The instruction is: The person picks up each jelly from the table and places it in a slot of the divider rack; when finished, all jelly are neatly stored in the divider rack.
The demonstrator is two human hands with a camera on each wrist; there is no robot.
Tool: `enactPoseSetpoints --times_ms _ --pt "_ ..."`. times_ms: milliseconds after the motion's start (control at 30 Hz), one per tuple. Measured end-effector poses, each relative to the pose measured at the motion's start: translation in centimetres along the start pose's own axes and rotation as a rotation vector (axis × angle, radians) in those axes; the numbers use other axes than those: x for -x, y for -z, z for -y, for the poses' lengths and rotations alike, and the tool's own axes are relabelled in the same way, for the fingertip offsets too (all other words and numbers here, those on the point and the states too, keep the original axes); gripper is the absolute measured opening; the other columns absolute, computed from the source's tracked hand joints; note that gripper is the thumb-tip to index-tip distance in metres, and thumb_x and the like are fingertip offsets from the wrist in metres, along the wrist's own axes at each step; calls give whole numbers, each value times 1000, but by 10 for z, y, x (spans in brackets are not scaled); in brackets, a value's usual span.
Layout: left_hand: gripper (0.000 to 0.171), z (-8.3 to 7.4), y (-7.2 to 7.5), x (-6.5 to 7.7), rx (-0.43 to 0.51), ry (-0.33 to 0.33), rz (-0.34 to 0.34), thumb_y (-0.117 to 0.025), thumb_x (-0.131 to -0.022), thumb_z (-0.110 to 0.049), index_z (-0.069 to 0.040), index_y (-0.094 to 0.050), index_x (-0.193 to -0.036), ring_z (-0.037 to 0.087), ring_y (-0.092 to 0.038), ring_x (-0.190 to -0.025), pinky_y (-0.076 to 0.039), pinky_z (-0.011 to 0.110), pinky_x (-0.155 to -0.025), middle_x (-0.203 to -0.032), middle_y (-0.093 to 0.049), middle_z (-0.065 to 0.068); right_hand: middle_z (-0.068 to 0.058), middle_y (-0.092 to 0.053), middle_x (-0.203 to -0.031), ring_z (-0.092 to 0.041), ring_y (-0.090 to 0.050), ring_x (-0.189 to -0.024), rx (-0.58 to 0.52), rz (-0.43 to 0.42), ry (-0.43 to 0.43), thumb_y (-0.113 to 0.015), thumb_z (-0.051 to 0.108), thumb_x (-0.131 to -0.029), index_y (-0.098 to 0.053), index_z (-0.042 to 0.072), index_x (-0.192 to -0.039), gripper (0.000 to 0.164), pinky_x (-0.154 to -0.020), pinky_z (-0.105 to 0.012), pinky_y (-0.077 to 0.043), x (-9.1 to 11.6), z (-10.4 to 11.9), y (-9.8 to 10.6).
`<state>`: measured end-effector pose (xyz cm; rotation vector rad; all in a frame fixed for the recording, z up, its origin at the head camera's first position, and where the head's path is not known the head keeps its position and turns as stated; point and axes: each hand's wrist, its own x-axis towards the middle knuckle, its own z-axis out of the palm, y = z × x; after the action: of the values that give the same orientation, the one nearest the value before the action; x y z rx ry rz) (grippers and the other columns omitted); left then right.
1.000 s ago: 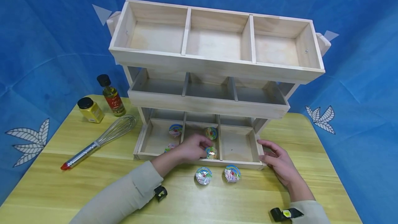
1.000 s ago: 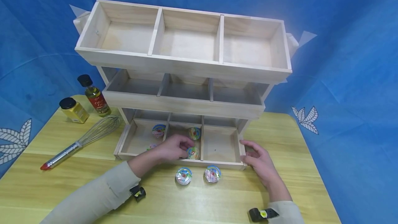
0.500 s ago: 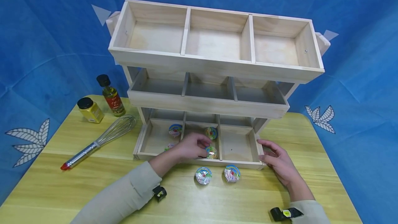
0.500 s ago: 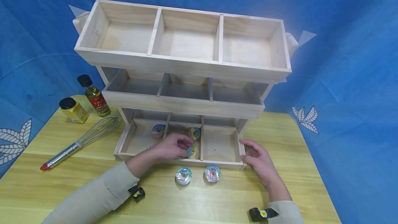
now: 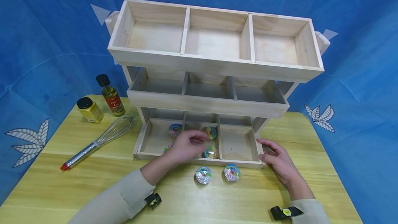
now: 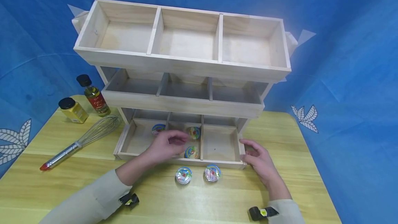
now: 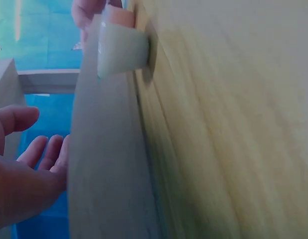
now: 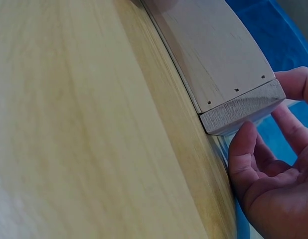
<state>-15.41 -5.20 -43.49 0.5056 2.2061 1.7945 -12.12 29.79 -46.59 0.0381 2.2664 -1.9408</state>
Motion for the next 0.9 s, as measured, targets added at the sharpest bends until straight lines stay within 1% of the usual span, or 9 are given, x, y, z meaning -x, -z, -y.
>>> enactPoseSetpoints --times_ms 67,200,233,333,400,533,633,800,900 --pt "34 -3 1 7 17 -23 -8 -73 -85 -3 4 -66 -117 27 -63 -103 -56 30 -86 -112 -66 17 -19 -37 -147 -20 -56 -110 -1 1 2 -68 -2 -90 -45 -6 -141 56 -86 -26 -54 0 0 0" --pt "33 -9 1 23 70 -26 -26 -73 -86 2 5 -65 -118 36 -62 -108 -55 28 -88 -112 -66 14 -19 -38 -146 -21 -56 -110 -1 -1 11 -68 -2 -89 -46 -7 -141 56 -86 -26 -54 -1 -1 0" --pt "34 -9 0 27 92 -31 -33 -72 -85 4 6 -64 -118 39 -61 -109 -55 28 -89 -112 -65 15 -19 -38 -146 -21 -56 -109 -1 -2 14 -68 -3 -89 -46 -7 -141 56 -86 -26 -54 -1 -1 0" --pt "33 -12 -2 40 130 -53 -59 -70 -84 9 10 -62 -116 42 -60 -108 -55 30 -89 -111 -64 20 -20 -38 -145 -21 -57 -109 -2 -2 22 -68 -3 -89 -46 -7 -141 56 -86 -26 -54 -1 0 -1" --pt "34 -11 -4 49 142 -56 -70 -70 -82 10 12 -62 -115 41 -61 -105 -55 31 -89 -110 -63 23 -20 -38 -145 -21 -57 -109 -2 1 25 -68 -3 -90 -46 -7 -141 56 -86 -26 -54 -1 -1 -1" --pt "34 -8 -9 64 101 -28 -77 -73 -81 9 10 -63 -113 38 -62 -102 -56 29 -87 -109 -65 20 -21 -37 -146 -20 -57 -110 -1 4 23 -67 -3 -90 -46 -7 -141 56 -86 -26 -54 0 -1 -1" --pt "36 -5 -12 72 61 -9 -73 -75 -79 7 8 -64 -113 39 -62 -100 -57 29 -85 -108 -65 18 -21 -37 -147 -20 -57 -110 5 4 22 -67 -3 -90 -46 -7 -142 56 -86 -26 -54 0 -1 0" --pt "43 3 -18 78 -12 15 -56 -79 -75 6 9 -63 -115 35 -62 -96 -58 34 -83 -105 -64 17 -21 -37 -147 -19 -57 -111 8 0 20 -67 -3 -90 -46 -7 -142 56 -86 -26 -54 0 -1 0" --pt "48 9 -22 78 -8 38 -44 -81 -72 7 10 -63 -116 31 -64 -92 -59 34 -79 -104 -65 14 -21 -37 -147 -19 -57 -111 7 -3 18 -67 -3 -90 -46 -7 -142 56 -87 -26 -54 0 0 0"
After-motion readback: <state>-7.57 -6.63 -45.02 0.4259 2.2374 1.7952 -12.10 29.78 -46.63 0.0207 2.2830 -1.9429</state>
